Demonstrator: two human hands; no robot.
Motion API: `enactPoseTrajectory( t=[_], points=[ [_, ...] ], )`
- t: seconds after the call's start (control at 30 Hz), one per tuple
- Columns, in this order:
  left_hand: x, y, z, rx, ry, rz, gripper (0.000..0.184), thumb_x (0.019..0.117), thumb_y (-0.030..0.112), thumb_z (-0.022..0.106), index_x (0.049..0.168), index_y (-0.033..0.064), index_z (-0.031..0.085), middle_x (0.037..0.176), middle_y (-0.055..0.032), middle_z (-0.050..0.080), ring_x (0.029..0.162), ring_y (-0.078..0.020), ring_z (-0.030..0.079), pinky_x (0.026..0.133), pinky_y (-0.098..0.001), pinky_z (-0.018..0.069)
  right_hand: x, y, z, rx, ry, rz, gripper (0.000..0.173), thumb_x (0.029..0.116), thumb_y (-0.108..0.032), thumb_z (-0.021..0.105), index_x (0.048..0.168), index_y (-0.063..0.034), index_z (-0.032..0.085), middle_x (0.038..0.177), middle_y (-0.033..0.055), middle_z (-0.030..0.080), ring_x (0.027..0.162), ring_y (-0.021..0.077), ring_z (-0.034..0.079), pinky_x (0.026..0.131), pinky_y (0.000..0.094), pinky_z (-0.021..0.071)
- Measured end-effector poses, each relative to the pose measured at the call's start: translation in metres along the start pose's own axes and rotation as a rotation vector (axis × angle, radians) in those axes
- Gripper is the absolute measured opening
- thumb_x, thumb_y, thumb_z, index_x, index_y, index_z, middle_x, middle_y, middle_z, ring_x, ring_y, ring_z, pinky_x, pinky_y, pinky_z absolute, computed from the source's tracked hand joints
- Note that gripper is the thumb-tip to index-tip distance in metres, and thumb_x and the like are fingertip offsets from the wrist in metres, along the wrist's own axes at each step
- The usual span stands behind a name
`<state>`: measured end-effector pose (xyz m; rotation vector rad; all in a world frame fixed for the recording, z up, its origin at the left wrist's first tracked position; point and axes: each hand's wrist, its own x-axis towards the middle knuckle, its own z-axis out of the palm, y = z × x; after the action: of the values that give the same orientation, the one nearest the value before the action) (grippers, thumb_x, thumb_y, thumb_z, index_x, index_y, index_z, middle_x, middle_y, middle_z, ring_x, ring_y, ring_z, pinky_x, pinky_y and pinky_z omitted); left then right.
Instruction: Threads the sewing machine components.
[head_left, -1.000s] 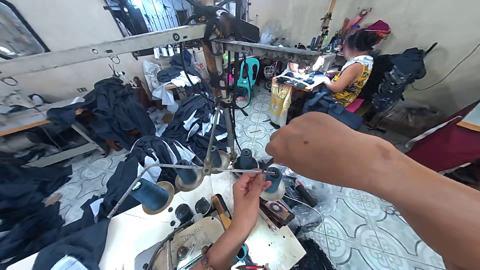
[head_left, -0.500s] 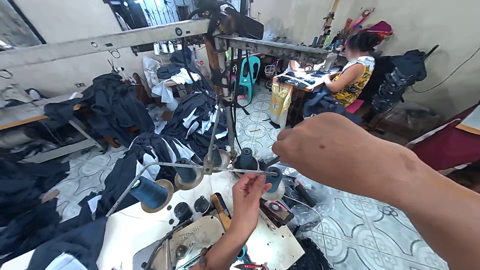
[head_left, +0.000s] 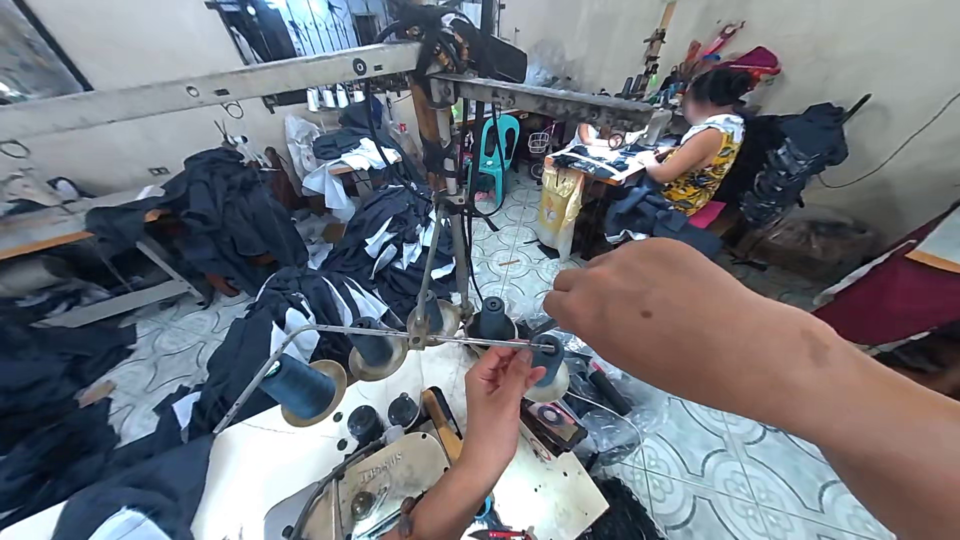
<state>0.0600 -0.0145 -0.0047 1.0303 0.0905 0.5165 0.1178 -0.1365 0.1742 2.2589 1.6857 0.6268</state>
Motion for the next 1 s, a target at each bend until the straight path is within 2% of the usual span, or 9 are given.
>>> enactPoseTrajectory(
  t=[0.2, 0.27, 0.53, 0.63, 0.77, 0.9, 1.0],
  points=[
    [0.000, 0.000, 0.000, 0.008, -0.002, 0.003, 0.014, 0.1004, -0.002, 0.053, 0.096, 0.0031, 0.065, 0.085, 0.0001, 0.070, 0.079, -0.0071, 0.070, 0.081, -0.0277, 0.0618, -0.002, -0.002, -0.002, 0.014, 0.008, -0.007, 0.013, 0.0809, -0.001, 0.078, 0.078, -0.0105, 0.070, 0.067, 0.0034, 0.059, 0.057, 0.0197, 0.060, 0.046, 0.0339, 0.0422],
    [0.000, 0.000, 0.000, 0.008, 0.000, 0.003, 0.014, 0.1004, -0.002, 0.052, 0.097, 0.0028, 0.066, 0.085, -0.0003, 0.070, 0.079, -0.0073, 0.070, 0.082, -0.0277, 0.0617, -0.002, -0.003, -0.002, 0.004, -0.011, -0.006, 0.011, 0.0828, -0.003, 0.078, 0.080, -0.0104, 0.070, 0.067, 0.0032, 0.059, 0.057, 0.0192, 0.060, 0.046, 0.0332, 0.0416],
    [0.000, -0.002, -0.001, -0.009, -0.003, 0.007, 0.015, 0.1004, -0.002, 0.053, 0.098, 0.0021, 0.066, 0.088, -0.0013, 0.071, 0.082, -0.0089, 0.071, 0.082, -0.0286, 0.0620, -0.005, -0.009, 0.002, -0.026, 0.088, -0.044, 0.014, 0.0795, 0.001, 0.078, 0.076, -0.0091, 0.069, 0.065, 0.0039, 0.058, 0.055, 0.0190, 0.059, 0.046, 0.0322, 0.0413],
    [-0.001, -0.001, 0.000, -0.017, -0.003, 0.014, 0.016, 0.0997, -0.003, 0.052, 0.097, 0.0024, 0.067, 0.089, -0.0016, 0.072, 0.083, -0.0096, 0.072, 0.082, -0.0295, 0.0625, -0.006, -0.015, 0.003, -0.046, 0.124, -0.062, 0.013, 0.0786, 0.002, 0.076, 0.074, -0.0069, 0.069, 0.062, 0.0048, 0.055, 0.053, 0.0187, 0.056, 0.045, 0.0319, 0.0387],
    [-0.002, -0.002, 0.001, -0.019, 0.021, 0.024, 0.016, 0.0985, -0.004, 0.053, 0.094, 0.0033, 0.067, 0.086, -0.0011, 0.072, 0.081, -0.0090, 0.072, 0.081, -0.0291, 0.0629, -0.006, -0.021, 0.005, -0.082, 0.139, -0.078, 0.013, 0.0818, 0.001, 0.073, 0.072, -0.0057, 0.067, 0.060, 0.0049, 0.052, 0.050, 0.0181, 0.053, 0.044, 0.0304, 0.0343],
    [-0.002, -0.003, 0.000, -0.010, 0.017, 0.026, 0.015, 0.0984, -0.004, 0.053, 0.094, 0.0025, 0.067, 0.086, -0.0017, 0.072, 0.081, -0.0097, 0.072, 0.081, -0.0290, 0.0626, -0.004, -0.021, 0.003, -0.093, 0.097, -0.096, 0.011, 0.0827, 0.000, 0.074, 0.075, -0.0056, 0.069, 0.062, 0.0047, 0.053, 0.051, 0.0170, 0.054, 0.045, 0.0293, 0.0358],
    [-0.001, -0.004, -0.002, 0.011, 0.005, 0.034, 0.014, 0.0986, -0.004, 0.054, 0.096, 0.0019, 0.066, 0.087, -0.0017, 0.072, 0.082, -0.0096, 0.072, 0.082, -0.0291, 0.0625, -0.001, -0.015, 0.002, -0.019, 0.034, -0.091, 0.009, 0.0831, 0.000, 0.076, 0.080, -0.0060, 0.070, 0.067, 0.0055, 0.058, 0.056, 0.0190, 0.058, 0.047, 0.0320, 0.0421]
  ],
)
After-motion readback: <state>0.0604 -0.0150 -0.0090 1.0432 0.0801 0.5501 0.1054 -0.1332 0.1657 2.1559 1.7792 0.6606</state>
